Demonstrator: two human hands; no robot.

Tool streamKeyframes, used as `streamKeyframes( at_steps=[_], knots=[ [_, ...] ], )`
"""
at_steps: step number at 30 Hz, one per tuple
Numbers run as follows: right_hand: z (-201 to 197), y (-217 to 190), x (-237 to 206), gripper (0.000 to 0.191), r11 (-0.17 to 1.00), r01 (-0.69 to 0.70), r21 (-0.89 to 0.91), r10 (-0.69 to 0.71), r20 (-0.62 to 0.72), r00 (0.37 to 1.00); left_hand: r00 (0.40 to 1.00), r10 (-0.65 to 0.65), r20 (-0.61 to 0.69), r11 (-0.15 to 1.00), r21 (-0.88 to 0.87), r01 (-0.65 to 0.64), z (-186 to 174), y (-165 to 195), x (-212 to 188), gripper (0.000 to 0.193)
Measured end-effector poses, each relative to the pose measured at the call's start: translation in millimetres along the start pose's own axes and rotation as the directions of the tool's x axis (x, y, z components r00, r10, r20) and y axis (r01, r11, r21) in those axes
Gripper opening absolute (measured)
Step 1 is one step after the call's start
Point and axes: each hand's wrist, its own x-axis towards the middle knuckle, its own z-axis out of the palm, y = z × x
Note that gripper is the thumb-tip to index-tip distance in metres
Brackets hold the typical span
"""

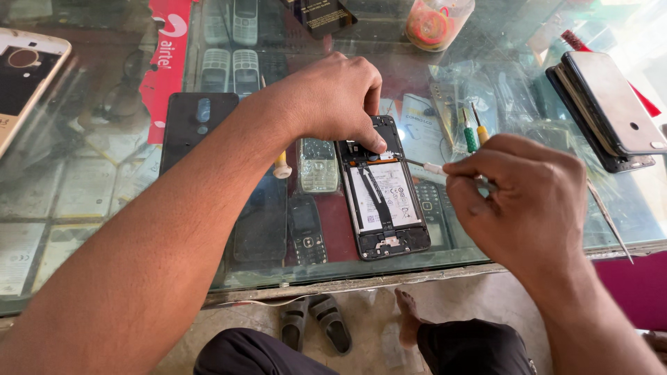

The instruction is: The person removes the back cover of a smartphone and uses a screwdriver to unscrew and detach internal components near the camera module. The back cover is placed on the table, and the phone remains open with the battery and circuitry exposed.

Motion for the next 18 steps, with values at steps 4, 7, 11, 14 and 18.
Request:
streamKeyframes(
  at_steps=[4,7,11,14,18],
  knots=[
    [-21,-13,37,0.012,0.984,0.122,-0.128,-0.097,0.190,0.977,0.996,-0.081,0.038,0.997,0.000,0.081,0,3,0,0.052],
    [-27,-29,72,0.016,0.964,-0.020,-0.265,0.123,0.375,0.919,0.999,-0.038,0.026,0.999,0.017,0.037,-2,4,-1,0.052],
    [-27,-48,117,0.018,0.825,0.135,-0.549,0.293,0.620,0.728,0.998,-0.042,0.044,0.999,-0.019,0.043,-6,7,-4,0.051],
    [-16,-56,145,0.030,0.790,0.332,-0.515,0.250,0.766,0.593,0.995,-0.070,0.067,0.997,-0.025,0.072,-8,9,-6,0.048],
    [-5,-58,161,0.039,0.819,0.278,-0.502,0.350,0.821,0.451,0.996,-0.067,0.066,0.996,-0.055,0.071,-9,8,-8,0.048]
  ],
)
